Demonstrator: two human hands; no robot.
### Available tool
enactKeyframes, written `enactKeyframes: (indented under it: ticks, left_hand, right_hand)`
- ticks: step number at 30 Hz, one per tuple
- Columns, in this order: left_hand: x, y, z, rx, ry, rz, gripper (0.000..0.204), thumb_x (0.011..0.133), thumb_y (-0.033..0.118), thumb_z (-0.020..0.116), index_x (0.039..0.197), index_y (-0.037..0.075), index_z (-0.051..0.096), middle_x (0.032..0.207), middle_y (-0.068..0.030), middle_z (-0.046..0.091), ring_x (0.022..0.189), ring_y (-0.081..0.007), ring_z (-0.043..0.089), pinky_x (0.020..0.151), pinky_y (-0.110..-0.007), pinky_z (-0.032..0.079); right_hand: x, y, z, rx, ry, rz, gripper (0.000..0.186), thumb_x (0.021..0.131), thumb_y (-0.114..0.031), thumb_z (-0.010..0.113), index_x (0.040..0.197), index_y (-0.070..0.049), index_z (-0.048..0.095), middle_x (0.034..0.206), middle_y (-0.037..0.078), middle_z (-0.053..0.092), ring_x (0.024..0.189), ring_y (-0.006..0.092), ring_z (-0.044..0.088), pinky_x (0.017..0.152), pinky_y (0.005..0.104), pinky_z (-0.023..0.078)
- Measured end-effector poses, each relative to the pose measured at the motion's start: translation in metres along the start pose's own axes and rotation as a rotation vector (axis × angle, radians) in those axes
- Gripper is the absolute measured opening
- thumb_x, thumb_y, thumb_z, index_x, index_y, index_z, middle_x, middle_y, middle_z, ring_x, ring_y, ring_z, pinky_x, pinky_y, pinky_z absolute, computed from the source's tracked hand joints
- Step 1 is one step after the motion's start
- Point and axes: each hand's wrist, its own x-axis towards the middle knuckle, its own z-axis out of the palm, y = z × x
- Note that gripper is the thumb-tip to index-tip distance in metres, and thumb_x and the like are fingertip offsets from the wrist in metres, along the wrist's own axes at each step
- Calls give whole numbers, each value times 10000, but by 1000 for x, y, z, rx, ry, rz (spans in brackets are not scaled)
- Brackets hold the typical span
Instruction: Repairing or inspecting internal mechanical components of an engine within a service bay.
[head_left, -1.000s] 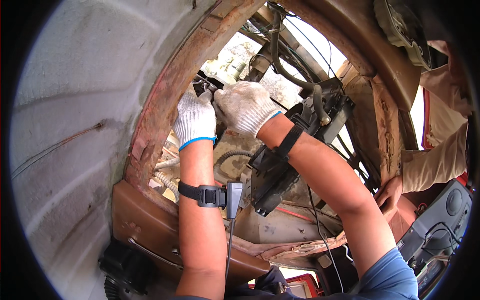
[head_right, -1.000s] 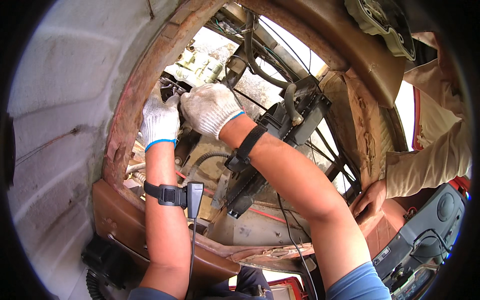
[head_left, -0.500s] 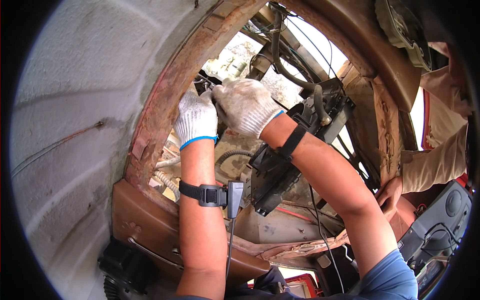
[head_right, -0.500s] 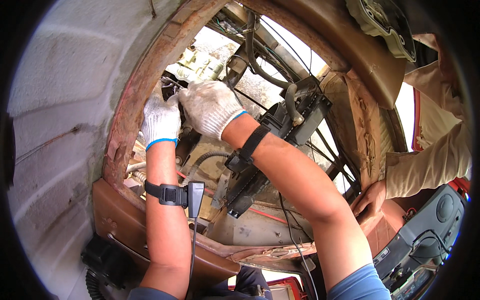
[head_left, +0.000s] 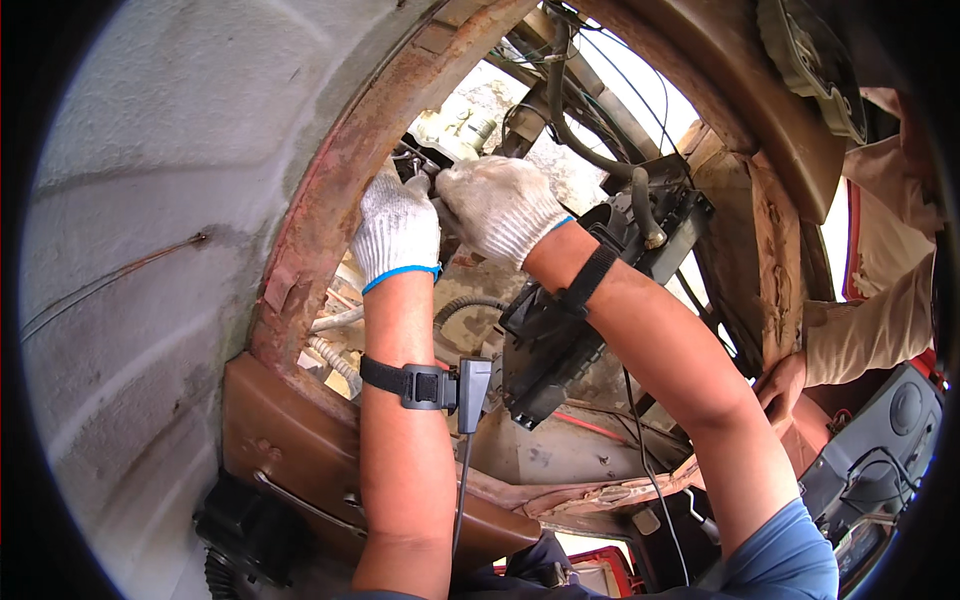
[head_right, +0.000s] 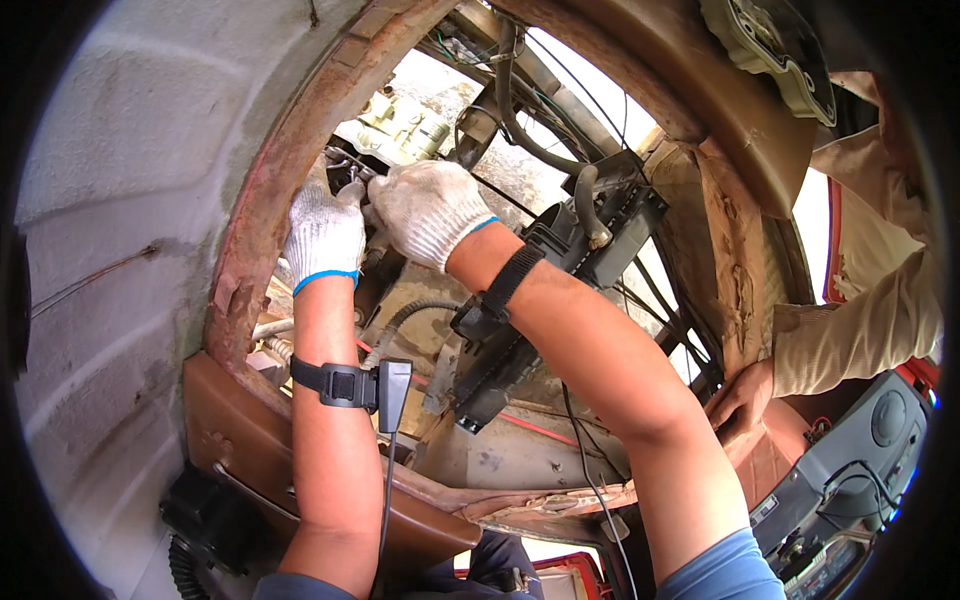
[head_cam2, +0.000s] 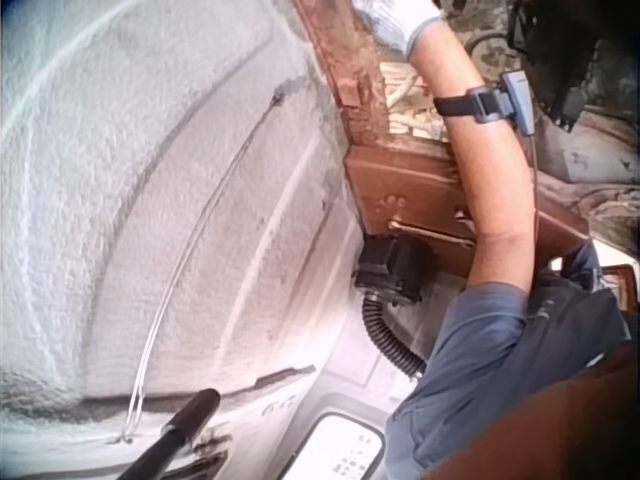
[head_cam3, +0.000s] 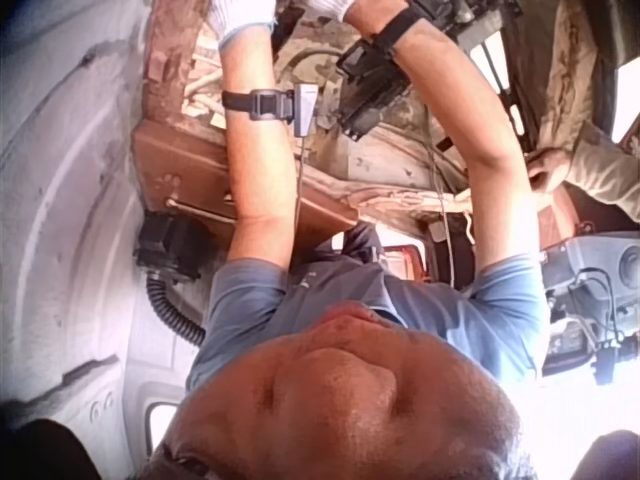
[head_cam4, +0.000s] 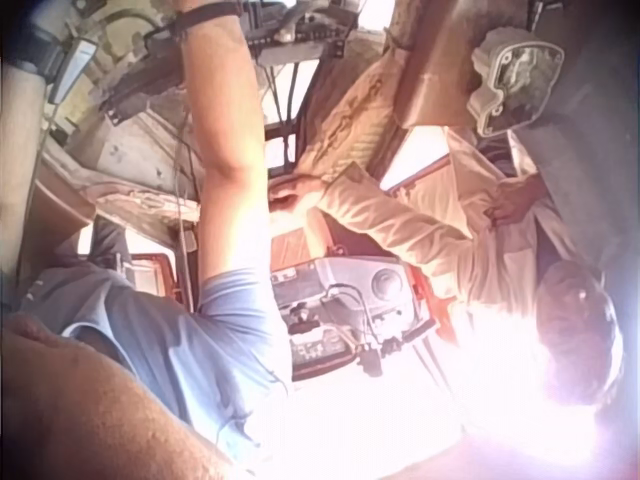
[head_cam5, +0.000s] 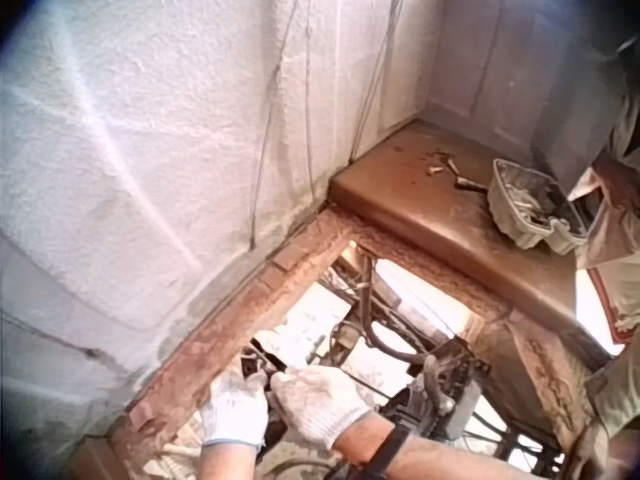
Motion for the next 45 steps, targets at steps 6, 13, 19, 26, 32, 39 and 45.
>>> enactKeyframes:
  ticks: [6, 13, 19, 26, 32, 39, 45]
  left_hand:
    - [1, 2, -1, 44, 165, 147, 523, 930, 311, 685, 1352, 11, 614, 1373, -268, 614, 1262, -441, 587, 1057, -501, 474]
    - [0, 8, -7, 12, -89, -105, 596, 923, 287, 694, 1430, 9, 551, 1449, -272, 555, 1341, -427, 526, 1129, -472, 421]
    - [2, -1, 2, 46, 68, 55, 518, 928, 308, 686, 1352, 19, 617, 1383, -260, 613, 1266, -443, 583, 1065, -494, 467]
    - [1, 8, -6, 31, 31, 23, 497, 925, 289, 666, 1342, 23, 620, 1376, -262, 613, 1252, -440, 589, 1055, -493, 473]
    - [1, 15, -14, -71, -132, -141, 632, 918, 253, 699, 1465, -1, 513, 1483, -275, 526, 1396, -429, 475, 1178, -461, 376]
    - [-1, 9, -7, 54, 30, 47, 496, 974, 309, 615, 1378, 21, 584, 1379, -270, 604, 1236, -450, 591, 1007, -500, 512]
    - [-2, 12, -11, 9, -91, -90, 491, 973, 313, 621, 1377, 36, 592, 1373, -269, 608, 1238, -446, 593, 1014, -504, 510]
  right_hand:
    - [2, 1, -2, -20, -7, -52, 174, 883, -232, 663, 922, -84, 744, 819, 145, 746, 856, 314, 751, 714, 439, 593]
    - [3, -2, 2, 3, 111, -34, 172, 886, -219, 642, 894, -85, 749, 838, 146, 751, 861, 323, 748, 721, 444, 590]
    - [4, 0, 3, 19, 36, -12, 156, 877, -187, 637, 912, -81, 746, 865, 146, 750, 876, 322, 745, 733, 437, 588]
    - [0, -1, -8, 2, 35, -32, 157, 860, -176, 645, 923, -72, 745, 879, 154, 750, 858, 335, 744, 738, 437, 586]
    - [1, 0, -9, 42, 4, -75, 168, 889, -152, 597, 923, -61, 734, 881, 175, 743, 866, 339, 744, 735, 443, 587]
    - [8, 3, -11, -4, -5, -120, 186, 909, -159, 596, 962, -65, 748, 921, 162, 755, 916, 327, 748, 757, 437, 594]
    - [8, 5, -13, -6, -3, -153, 197, 909, -161, 600, 969, -60, 758, 950, 171, 761, 934, 322, 750, 767, 431, 595]
